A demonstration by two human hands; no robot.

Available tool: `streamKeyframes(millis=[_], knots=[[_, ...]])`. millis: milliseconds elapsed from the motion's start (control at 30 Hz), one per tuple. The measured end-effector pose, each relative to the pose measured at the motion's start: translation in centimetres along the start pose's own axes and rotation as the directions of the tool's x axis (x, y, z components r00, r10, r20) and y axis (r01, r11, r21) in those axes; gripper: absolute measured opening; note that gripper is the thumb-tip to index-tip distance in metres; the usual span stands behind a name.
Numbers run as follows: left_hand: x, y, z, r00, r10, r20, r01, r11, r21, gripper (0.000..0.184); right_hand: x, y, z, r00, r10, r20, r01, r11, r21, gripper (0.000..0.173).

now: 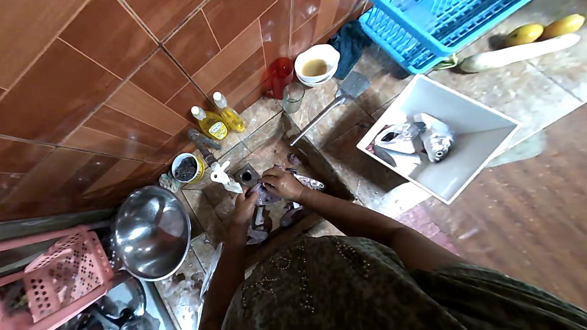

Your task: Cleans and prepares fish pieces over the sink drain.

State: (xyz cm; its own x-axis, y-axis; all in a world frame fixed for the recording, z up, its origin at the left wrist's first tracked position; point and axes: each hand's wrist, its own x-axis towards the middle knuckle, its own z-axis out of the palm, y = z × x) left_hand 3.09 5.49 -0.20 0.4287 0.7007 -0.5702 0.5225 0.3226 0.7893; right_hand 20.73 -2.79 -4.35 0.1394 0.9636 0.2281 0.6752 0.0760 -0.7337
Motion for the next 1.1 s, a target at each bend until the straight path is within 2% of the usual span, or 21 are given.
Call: streamKeyframes(millis=[67,133,233,300,400,467,533,567,600,633,667,700,733,767,833,900,933,967,1100], knots=[[-0.2,0.4,0.2,0.999,-0.050,-0.017,0.050,0.998,-0.037,0.033,0.0,0.1,0.1,1.000,-0.018,-0.019,0.017,0.999,-0.042,0.019],[-0.3,0.5,0.3,0.995,-0.094,-0.021,0.092,0.992,-0.090,0.034,-0.1,0.1,0.1,1.000,0.011,-0.005,-0.011,1.000,-0.008,0.018],[-0.4,0.5,0.4,0.992,-0.126,-0.003,0.125,0.982,-0.142,0.036,0.2,0.0,-0.6,0.972,0.199,0.126,-0.220,0.958,0.183,0.019],[-0.3,0.2,0.4,0.992,-0.126,0.002,0.125,0.981,-0.146,0.036,0.4,-0.1,-1.1,0.910,0.366,0.195,-0.413,0.839,0.354,0.020],[0.0,-0.5,0.2,0.990,-0.136,-0.034,0.132,0.985,-0.115,0.038,0.6,-0.2,-2.4,0.776,0.559,0.291,-0.619,0.589,0.520,0.021],[0.1,-1.2,-0.1,0.990,-0.132,-0.045,0.126,0.985,-0.115,0.041,1.0,-0.3,-3.7,0.700,0.647,0.303,-0.652,0.407,0.639,0.020],[0.1,-1.5,-0.4,0.991,-0.125,-0.052,0.117,0.984,-0.134,0.040,1.1,0.6,-4.5,0.671,0.686,0.280,-0.602,0.285,0.746,0.014],[0.0,-1.5,-0.5,0.991,-0.121,-0.056,0.111,0.983,-0.148,0.038,0.9,1.6,-4.7,0.679,0.685,0.262,-0.587,0.294,0.754,0.013],[-0.1,-1.4,-0.6,0.991,-0.120,-0.056,0.110,0.980,-0.165,0.036,0.6,2.9,-4.9,0.700,0.669,0.250,-0.610,0.377,0.697,0.013],[-0.2,-1.4,-0.6,0.992,-0.117,-0.056,0.105,0.977,-0.184,0.035,0.3,4.2,-5.3,0.723,0.646,0.247,-0.661,0.541,0.520,0.018],[-0.3,-1.3,-0.6,0.993,-0.110,-0.053,0.097,0.975,-0.202,0.033,0.1,5.4,-5.5,0.731,0.623,0.278,-0.680,0.698,0.225,0.028],[-0.3,-1.3,-0.7,0.994,-0.095,-0.049,0.082,0.973,-0.215,0.032,0.1,6.3,-5.5,0.718,0.610,0.335,-0.632,0.773,-0.053,0.042],[-0.3,-1.3,-0.7,0.996,-0.076,-0.040,0.065,0.972,-0.225,0.032,0.2,6.6,-5.1,0.703,0.613,0.361,-0.586,0.787,-0.196,0.050],[-0.2,-1.4,-0.8,0.998,-0.056,-0.030,0.047,0.971,-0.233,0.032,0.4,6.2,-4.8,0.701,0.610,0.369,-0.580,0.789,-0.203,0.050],[-0.2,-1.7,-0.7,1.000,-0.025,-0.012,0.022,0.971,-0.240,0.033,0.9,3.4,-4.6,0.693,0.598,0.402,-0.665,0.746,0.035,0.041],[-0.2,-1.8,-0.7,1.000,-0.012,0.000,0.011,0.971,-0.240,0.033,1.3,0.8,-3.7,0.644,0.565,0.516,-0.761,0.537,0.363,0.043],[-0.2,-1.6,-0.7,1.000,-0.006,0.002,0.007,0.971,-0.241,0.034,1.5,0.1,-3.0,0.641,0.527,0.558,-0.767,0.437,0.469,0.042],[-0.3,-1.4,-0.8,1.000,-0.002,0.006,0.004,0.971,-0.237,0.034,1.7,-0.3,-2.4,0.655,0.489,0.576,-0.755,0.384,0.531,0.040],[-0.6,-1.5,-1.3,0.999,0.033,-0.005,-0.034,0.982,-0.186,0.036,2.3,-1.2,-1.3,0.721,0.438,0.537,-0.690,0.380,0.616,0.028]])
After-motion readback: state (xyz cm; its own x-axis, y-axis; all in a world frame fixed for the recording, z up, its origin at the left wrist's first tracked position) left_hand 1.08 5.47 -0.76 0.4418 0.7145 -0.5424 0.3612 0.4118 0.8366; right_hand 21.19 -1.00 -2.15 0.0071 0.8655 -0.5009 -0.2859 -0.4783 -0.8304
